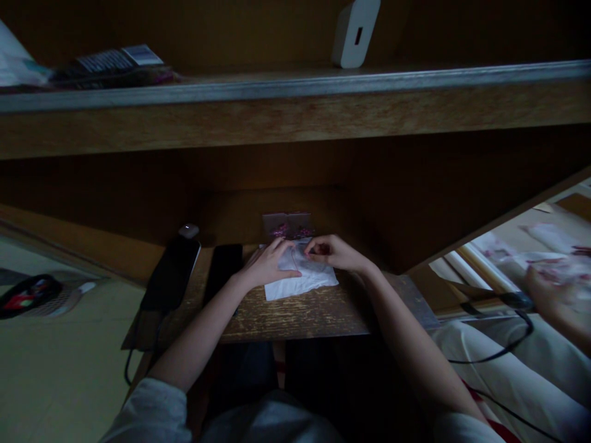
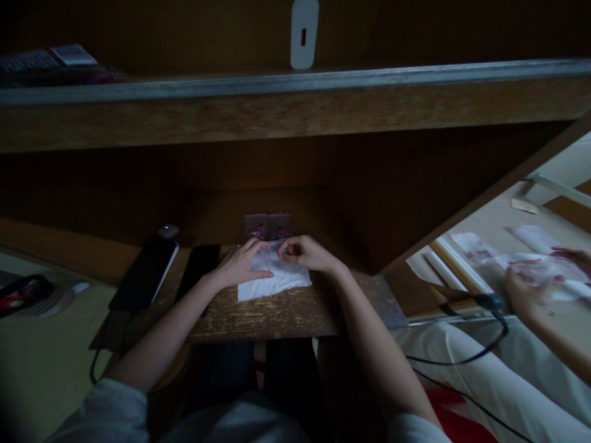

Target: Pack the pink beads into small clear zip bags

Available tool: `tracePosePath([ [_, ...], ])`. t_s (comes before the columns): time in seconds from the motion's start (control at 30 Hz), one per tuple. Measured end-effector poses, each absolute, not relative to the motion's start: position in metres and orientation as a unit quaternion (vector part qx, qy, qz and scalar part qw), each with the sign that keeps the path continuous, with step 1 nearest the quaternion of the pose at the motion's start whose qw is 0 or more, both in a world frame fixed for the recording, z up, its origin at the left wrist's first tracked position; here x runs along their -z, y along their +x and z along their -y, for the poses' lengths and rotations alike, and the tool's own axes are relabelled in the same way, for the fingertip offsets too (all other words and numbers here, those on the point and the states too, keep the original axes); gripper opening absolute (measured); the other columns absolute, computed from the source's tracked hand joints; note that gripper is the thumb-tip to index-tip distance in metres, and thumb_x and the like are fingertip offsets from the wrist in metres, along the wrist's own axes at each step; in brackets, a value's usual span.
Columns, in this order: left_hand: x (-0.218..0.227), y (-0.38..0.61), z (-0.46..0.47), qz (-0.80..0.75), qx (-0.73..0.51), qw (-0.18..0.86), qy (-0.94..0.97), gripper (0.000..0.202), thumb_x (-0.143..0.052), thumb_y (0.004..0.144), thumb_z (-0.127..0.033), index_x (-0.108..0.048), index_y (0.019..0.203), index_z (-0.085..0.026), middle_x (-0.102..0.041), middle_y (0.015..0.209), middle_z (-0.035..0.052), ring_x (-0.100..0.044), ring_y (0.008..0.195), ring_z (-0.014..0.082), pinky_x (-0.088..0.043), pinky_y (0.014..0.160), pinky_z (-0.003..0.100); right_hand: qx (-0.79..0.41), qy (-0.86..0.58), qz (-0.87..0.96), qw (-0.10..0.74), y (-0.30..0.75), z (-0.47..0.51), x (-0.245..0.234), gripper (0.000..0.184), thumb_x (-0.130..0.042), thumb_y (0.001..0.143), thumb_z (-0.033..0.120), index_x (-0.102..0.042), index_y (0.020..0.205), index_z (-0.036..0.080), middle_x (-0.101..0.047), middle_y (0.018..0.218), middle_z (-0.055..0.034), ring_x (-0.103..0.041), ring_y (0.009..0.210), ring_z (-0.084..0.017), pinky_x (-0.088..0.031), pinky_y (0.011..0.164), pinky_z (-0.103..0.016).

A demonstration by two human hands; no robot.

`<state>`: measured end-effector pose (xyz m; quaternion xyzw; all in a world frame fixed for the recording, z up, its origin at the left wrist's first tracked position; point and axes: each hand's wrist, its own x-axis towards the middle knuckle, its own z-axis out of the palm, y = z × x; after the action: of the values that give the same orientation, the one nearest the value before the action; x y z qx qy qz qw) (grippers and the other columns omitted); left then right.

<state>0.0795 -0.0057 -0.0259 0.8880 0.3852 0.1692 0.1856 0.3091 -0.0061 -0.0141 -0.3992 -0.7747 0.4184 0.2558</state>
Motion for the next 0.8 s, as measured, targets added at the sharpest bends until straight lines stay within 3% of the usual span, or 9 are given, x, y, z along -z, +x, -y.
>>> tracePosePath([
  [0.17, 0.027, 0.081, 0.006, -0.384, -0.181, 0.185, 0.886, 0.060, -0.064, 0.071, -0.057, -0.045, 0.117, -0.024, -0.055, 0.114, 0.0083, -0.058, 0.100, 0.0279, -0.049, 0.080, 0.041, -0.402, -0.395, 0.769, 0.303, 0.294, 0.012, 0.014, 0.033, -0.060, 0.080, 0.045, -0.068, 0.090, 0.015, -0.053, 0.065, 0.0007, -0.043, 0.057, -0.010, -0.032, 0.052, -0.021],
  [0.3, 0.024, 0.080, 0.007, -0.387, -0.180, 0.193, 0.884, 0.058, -0.064, 0.073, -0.055, -0.043, 0.118, -0.025, -0.054, 0.115, 0.0067, -0.058, 0.101, 0.0255, -0.049, 0.082, 0.039, -0.350, -0.407, 0.788, 0.302, 0.297, 0.009, 0.015, 0.028, -0.054, 0.084, 0.039, -0.067, 0.092, 0.015, -0.063, 0.080, -0.0037, -0.051, 0.066, -0.012, -0.037, 0.060, -0.022],
  [0.57, 0.020, 0.079, 0.008, -0.394, -0.159, 0.180, 0.887, 0.060, -0.061, 0.074, -0.058, -0.041, 0.120, -0.023, -0.052, 0.121, 0.0074, -0.056, 0.105, 0.0246, -0.049, 0.085, 0.037, -0.283, -0.486, 0.809, 0.170, 0.320, -0.001, 0.016, 0.020, -0.053, 0.081, 0.027, -0.068, 0.087, 0.014, -0.065, 0.076, -0.0041, -0.052, 0.060, -0.012, -0.033, 0.054, -0.022],
  [0.8, 0.021, 0.079, 0.008, -0.399, -0.157, 0.168, 0.888, 0.061, -0.060, 0.074, -0.059, -0.041, 0.120, -0.023, -0.053, 0.119, 0.0066, -0.057, 0.101, 0.0240, -0.050, 0.081, 0.037, -0.276, -0.490, 0.815, 0.137, 0.316, 0.000, 0.019, 0.021, -0.057, 0.077, 0.027, -0.069, 0.092, 0.017, -0.066, 0.077, -0.0039, -0.055, 0.062, -0.013, -0.034, 0.054, -0.022],
])
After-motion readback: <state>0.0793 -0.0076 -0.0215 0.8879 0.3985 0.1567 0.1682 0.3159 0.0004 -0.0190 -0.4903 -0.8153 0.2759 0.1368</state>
